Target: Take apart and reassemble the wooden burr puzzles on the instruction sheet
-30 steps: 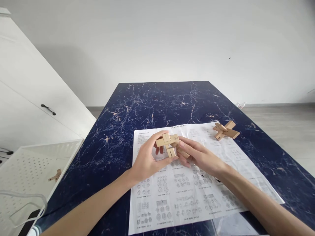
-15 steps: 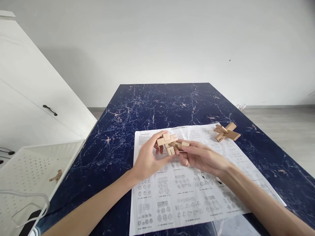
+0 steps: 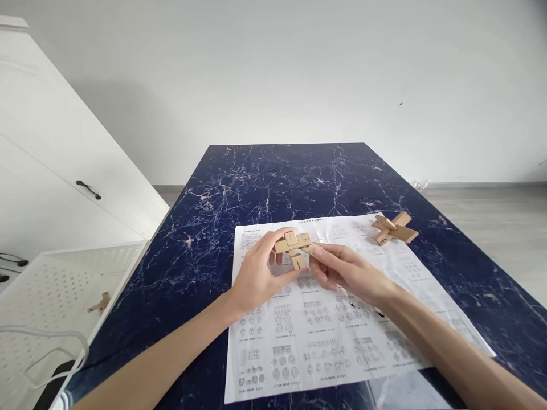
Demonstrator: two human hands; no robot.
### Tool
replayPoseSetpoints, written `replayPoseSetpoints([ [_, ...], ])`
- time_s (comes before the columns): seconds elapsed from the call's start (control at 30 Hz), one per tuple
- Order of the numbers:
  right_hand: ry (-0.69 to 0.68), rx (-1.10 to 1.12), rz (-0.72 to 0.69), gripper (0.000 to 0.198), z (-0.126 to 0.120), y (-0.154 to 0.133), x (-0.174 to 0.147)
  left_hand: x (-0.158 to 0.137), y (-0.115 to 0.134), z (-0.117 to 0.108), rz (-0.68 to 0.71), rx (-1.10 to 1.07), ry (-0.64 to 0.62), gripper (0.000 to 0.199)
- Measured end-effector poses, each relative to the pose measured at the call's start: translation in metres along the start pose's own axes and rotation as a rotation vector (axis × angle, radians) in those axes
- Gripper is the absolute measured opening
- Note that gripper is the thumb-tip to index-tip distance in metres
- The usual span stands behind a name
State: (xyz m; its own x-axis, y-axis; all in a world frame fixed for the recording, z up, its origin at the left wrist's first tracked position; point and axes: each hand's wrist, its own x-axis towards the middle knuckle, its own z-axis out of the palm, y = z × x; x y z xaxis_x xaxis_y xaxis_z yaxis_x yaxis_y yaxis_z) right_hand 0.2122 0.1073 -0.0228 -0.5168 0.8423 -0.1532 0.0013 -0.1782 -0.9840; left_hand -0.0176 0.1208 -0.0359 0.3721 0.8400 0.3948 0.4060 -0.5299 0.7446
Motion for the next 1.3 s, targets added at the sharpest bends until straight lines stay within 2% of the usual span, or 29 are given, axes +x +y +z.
replayPoseSetpoints([
  [0.17, 0.192, -0.268, -0.016, 0.049, 0.007, 0.009, 0.003, -0.003, -0.006, 0.003, 0.088, 0.136, 0.036, 0.061],
  [0.3, 0.385, -0.590, -0.126, 0.038, 0.014, 0.018, 0.004, -0.004, -0.009, 0.005, 0.116, 0.193, 0.023, 0.059],
  [0.43, 0.432, -0.745, -0.194, 0.031, 0.015, 0.021, 0.003, -0.005, -0.010, 0.006, 0.096, 0.198, 0.003, 0.059],
  [0.7, 0.509, -0.849, -0.255, 0.041, 0.013, 0.027, 0.002, -0.006, -0.011, 0.006, 0.061, 0.159, -0.049, 0.059],
  [0.97, 0.630, -0.877, -0.279, 0.056, 0.023, 0.029, 0.002, -0.004, -0.009, 0.006, 0.104, 0.177, 0.003, 0.061],
  [1.13, 0.656, -0.891, -0.277, 0.056, 0.025, 0.031, 0.002, -0.004, -0.010, 0.006, 0.101, 0.143, -0.001, 0.061],
  [1.3, 0.673, -0.832, -0.264, 0.055, 0.027, 0.032, 0.003, -0.002, -0.011, 0.005, 0.192, 0.168, 0.071, 0.061],
])
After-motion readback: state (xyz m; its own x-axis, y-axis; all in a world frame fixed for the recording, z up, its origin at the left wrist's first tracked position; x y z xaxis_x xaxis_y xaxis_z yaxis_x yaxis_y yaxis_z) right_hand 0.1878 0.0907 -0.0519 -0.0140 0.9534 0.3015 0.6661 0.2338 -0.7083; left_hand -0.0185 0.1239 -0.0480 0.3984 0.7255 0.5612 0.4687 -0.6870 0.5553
